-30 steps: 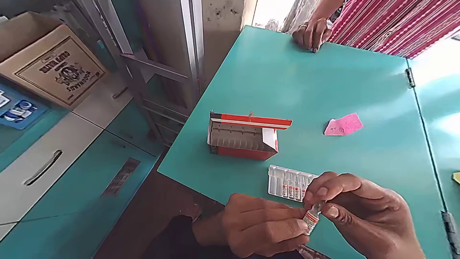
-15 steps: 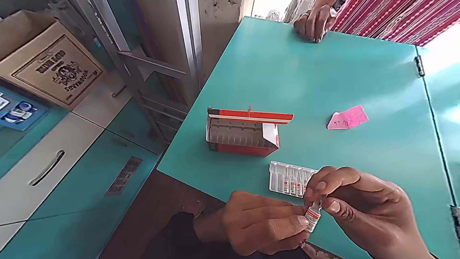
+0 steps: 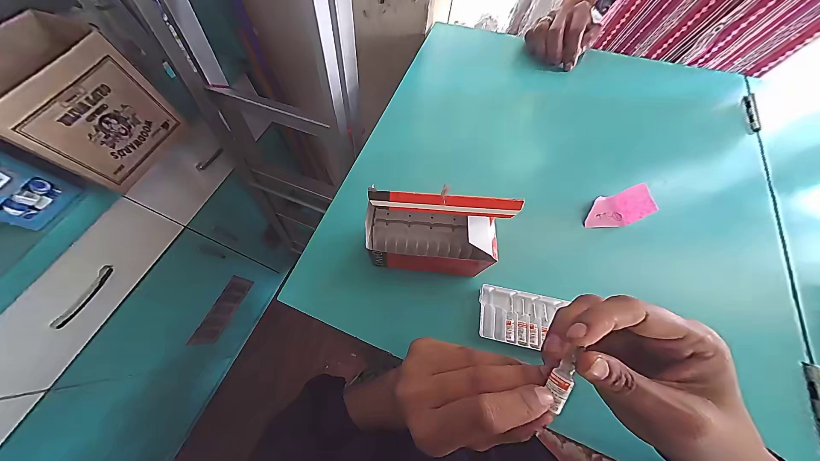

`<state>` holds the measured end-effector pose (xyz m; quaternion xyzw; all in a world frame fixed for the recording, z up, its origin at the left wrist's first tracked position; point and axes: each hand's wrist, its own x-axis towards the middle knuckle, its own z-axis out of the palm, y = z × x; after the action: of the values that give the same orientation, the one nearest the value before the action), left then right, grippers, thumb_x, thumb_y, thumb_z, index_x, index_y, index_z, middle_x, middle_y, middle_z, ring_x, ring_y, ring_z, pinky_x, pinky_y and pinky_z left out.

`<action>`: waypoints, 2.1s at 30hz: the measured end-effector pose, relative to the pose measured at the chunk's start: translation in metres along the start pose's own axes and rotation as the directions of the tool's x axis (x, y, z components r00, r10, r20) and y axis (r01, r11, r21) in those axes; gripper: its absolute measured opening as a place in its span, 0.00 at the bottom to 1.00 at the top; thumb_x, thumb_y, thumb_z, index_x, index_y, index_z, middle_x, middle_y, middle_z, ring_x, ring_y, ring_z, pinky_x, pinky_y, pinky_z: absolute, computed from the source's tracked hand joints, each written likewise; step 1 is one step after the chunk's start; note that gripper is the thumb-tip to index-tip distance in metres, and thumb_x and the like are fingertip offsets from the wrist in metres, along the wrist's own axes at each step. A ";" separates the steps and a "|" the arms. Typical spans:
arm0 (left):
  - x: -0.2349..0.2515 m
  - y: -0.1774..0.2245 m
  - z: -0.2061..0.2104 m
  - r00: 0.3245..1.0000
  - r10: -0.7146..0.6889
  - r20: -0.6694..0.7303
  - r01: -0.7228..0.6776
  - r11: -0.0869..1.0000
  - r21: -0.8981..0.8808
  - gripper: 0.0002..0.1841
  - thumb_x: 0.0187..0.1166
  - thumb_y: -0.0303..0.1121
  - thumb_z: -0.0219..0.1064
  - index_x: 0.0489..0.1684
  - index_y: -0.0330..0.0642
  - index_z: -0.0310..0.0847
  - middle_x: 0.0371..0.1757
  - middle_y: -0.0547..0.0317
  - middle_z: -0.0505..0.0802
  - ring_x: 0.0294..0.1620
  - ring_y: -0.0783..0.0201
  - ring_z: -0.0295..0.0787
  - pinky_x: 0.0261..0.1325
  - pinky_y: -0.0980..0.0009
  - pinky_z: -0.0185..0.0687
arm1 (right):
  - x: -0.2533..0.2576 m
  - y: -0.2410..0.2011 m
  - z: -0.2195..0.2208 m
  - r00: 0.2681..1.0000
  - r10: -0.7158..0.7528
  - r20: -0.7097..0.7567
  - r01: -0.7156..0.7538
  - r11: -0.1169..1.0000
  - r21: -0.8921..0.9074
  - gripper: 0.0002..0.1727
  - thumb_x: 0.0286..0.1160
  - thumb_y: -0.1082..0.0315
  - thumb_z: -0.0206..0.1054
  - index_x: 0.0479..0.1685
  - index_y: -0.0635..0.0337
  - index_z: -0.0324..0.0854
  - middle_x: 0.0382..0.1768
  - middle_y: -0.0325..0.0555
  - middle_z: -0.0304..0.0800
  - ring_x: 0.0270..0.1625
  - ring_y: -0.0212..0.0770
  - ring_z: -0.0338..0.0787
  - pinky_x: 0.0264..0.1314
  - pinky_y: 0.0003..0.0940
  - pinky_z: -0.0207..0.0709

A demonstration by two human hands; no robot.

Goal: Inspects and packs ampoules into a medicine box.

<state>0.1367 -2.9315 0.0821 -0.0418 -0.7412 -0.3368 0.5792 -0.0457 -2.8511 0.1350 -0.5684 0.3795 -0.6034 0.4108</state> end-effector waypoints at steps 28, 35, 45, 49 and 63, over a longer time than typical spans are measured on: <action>-0.001 0.002 -0.004 0.998 0.047 0.049 -0.049 0.998 0.045 0.07 0.81 0.27 0.69 0.50 0.37 0.87 0.46 0.49 0.92 0.47 0.60 0.92 0.53 0.68 0.89 | -0.001 -0.001 0.000 0.999 0.016 0.034 -0.020 0.994 0.104 0.12 0.85 0.67 0.64 0.62 0.51 0.85 0.56 0.35 0.94 0.58 0.31 0.93 0.65 0.26 0.86; 0.001 0.004 -0.003 0.997 0.055 0.060 -0.063 0.987 0.146 0.06 0.81 0.27 0.69 0.49 0.37 0.88 0.47 0.51 0.92 0.47 0.62 0.92 0.55 0.70 0.88 | -0.001 0.000 0.000 1.000 0.024 0.007 -0.025 0.994 0.111 0.10 0.83 0.67 0.67 0.58 0.50 0.86 0.53 0.33 0.95 0.55 0.28 0.93 0.60 0.22 0.87; 0.000 0.004 -0.005 0.997 0.042 0.062 -0.050 0.988 0.143 0.06 0.81 0.27 0.69 0.48 0.37 0.88 0.48 0.51 0.91 0.48 0.62 0.92 0.56 0.70 0.88 | -0.001 0.000 -0.001 0.999 0.036 0.023 -0.039 0.990 0.137 0.11 0.84 0.68 0.65 0.60 0.51 0.85 0.55 0.35 0.95 0.57 0.30 0.93 0.64 0.24 0.86; 0.001 0.003 -0.005 0.997 0.040 0.068 -0.049 0.990 0.136 0.06 0.81 0.28 0.69 0.48 0.37 0.87 0.47 0.51 0.91 0.48 0.62 0.92 0.56 0.71 0.88 | -0.002 0.000 -0.001 0.999 0.038 0.026 -0.042 0.989 0.143 0.11 0.85 0.69 0.64 0.60 0.52 0.85 0.54 0.35 0.95 0.57 0.30 0.93 0.63 0.24 0.86; 0.000 0.003 -0.008 0.998 0.030 0.062 -0.036 0.995 0.094 0.06 0.82 0.25 0.67 0.49 0.35 0.86 0.45 0.50 0.95 0.47 0.61 0.95 0.56 0.69 0.89 | -0.002 0.000 0.000 0.999 0.044 0.002 -0.043 0.989 0.143 0.11 0.83 0.68 0.67 0.58 0.52 0.86 0.53 0.35 0.96 0.54 0.30 0.94 0.61 0.22 0.87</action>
<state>0.1445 -2.9337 0.0845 -0.0366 -0.7726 -0.2902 0.5635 -0.0455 -2.8496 0.1346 -0.5287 0.3477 -0.6203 0.4634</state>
